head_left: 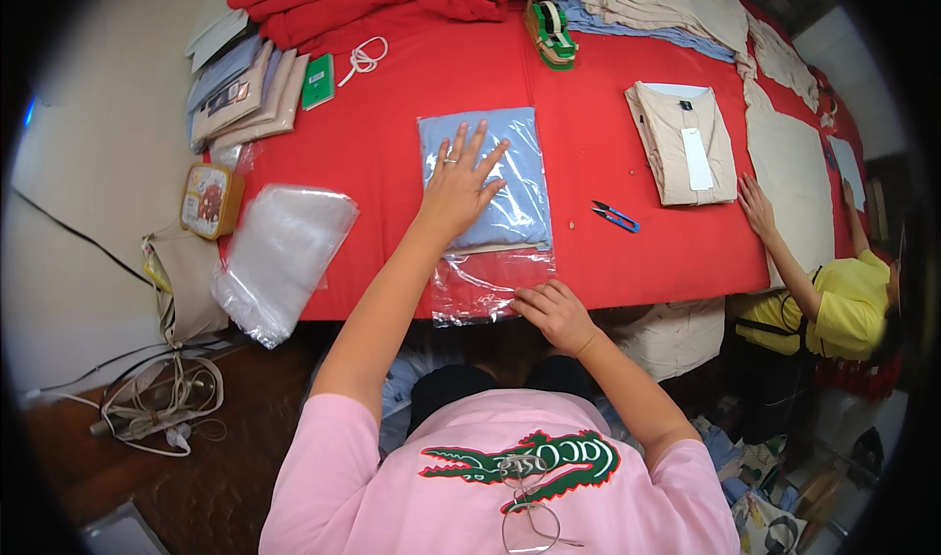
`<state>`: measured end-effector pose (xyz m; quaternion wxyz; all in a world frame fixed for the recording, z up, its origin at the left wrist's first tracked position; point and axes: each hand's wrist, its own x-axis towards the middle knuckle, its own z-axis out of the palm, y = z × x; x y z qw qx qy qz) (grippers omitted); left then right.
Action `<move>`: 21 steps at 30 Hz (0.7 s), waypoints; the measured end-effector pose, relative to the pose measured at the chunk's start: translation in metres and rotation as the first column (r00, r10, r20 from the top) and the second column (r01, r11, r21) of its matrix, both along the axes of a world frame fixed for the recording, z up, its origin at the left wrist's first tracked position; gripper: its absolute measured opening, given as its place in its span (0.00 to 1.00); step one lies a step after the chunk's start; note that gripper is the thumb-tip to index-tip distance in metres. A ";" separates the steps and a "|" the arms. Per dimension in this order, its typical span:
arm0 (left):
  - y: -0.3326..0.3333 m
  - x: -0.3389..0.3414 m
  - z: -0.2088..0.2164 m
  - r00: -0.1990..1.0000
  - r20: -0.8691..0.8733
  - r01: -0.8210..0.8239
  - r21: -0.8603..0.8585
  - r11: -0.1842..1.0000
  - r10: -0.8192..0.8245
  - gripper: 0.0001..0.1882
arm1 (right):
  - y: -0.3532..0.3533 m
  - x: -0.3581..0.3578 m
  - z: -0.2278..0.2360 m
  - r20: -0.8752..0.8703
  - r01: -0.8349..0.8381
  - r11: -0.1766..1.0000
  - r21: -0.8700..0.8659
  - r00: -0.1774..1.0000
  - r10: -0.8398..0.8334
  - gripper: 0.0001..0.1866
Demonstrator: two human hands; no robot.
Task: The person places folded shirts into clear plastic bags, smooths the bags to remove air, and seals them. The person handles both blue and tan shirts, repeating the process for each garment.
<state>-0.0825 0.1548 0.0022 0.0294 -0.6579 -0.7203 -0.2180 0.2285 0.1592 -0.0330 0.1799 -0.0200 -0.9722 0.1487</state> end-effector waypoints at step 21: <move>-0.126 0.033 -0.014 0.860 0.297 0.503 -0.360 0.786 -0.414 0.47 | 0.044 0.002 0.019 0.141 0.048 0.924 -0.380 0.990 0.006 0.08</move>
